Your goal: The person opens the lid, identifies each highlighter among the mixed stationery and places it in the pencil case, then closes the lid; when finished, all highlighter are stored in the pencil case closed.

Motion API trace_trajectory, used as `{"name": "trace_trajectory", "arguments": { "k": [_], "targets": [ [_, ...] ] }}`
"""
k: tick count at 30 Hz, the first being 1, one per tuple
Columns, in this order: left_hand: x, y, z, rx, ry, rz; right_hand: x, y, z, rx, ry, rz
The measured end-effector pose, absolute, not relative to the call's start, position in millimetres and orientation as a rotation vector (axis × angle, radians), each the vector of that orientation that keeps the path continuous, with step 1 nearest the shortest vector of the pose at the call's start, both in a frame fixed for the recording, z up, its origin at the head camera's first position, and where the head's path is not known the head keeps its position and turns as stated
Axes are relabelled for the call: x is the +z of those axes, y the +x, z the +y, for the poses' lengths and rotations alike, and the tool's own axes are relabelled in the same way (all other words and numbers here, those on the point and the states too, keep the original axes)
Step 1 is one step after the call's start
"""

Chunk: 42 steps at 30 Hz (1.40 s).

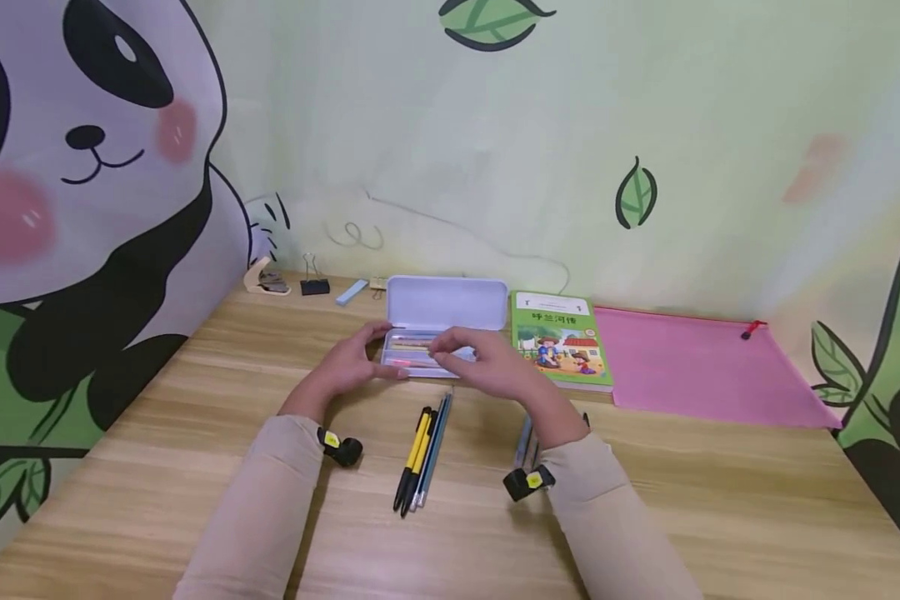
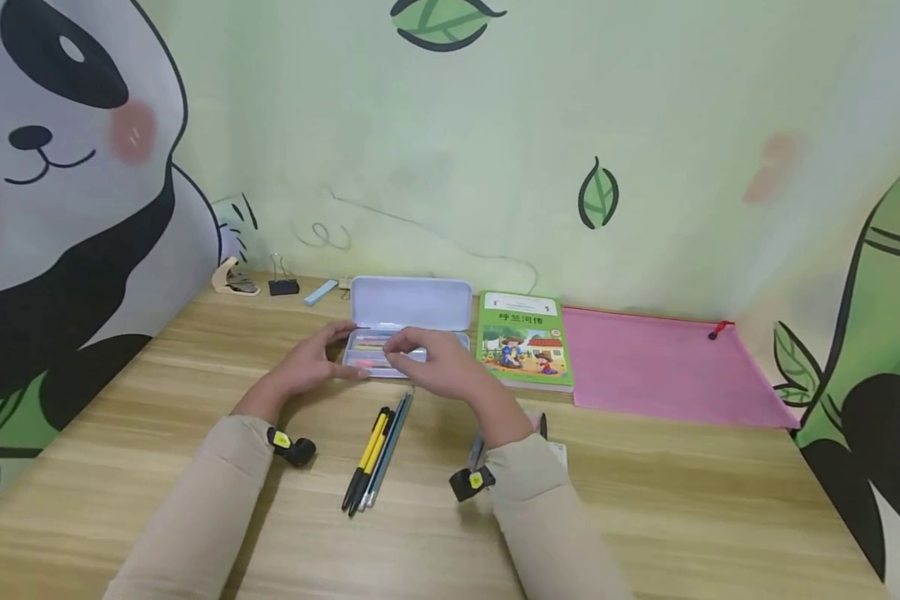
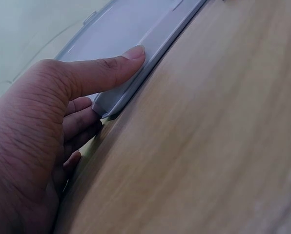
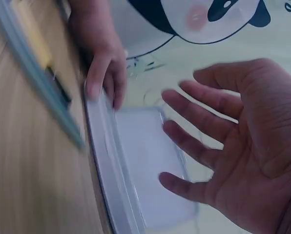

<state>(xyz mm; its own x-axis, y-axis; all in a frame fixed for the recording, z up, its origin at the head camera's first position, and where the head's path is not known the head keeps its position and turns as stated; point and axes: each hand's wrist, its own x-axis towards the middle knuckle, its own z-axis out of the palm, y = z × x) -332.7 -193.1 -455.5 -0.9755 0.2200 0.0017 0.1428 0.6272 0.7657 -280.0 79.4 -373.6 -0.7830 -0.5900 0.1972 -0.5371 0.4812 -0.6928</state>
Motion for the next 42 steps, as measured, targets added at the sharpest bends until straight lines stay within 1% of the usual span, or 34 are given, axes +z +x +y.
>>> {"name": "trace_trajectory", "arguments": {
  "k": [3, 7, 11, 15, 25, 42],
  "targets": [
    [-452, -332, -194, 1.282, 0.302, 2.768, -377, -277, 104, -1.094, -1.041, 2.629],
    [-449, -331, -194, 1.261, 0.297, 2.770, -391, -272, 141, -0.985, -1.029, 2.647],
    [-449, -331, -192, 1.263, 0.299, 2.761, -402, -268, 175, -0.984, -1.007, 2.631],
    [-449, -332, -192, 1.278, 0.296, 2.765, -411, -266, 196, -1.014, -1.005, 2.584],
    [-451, -334, -192, 1.273, 0.297, 2.766, -436, -273, 201, -1.011, -1.034, 2.626],
    [-451, -330, -191, 1.262, 0.300, 2.756, -444, -272, 196, -1.027, -1.066, 2.672]
  ]
}}
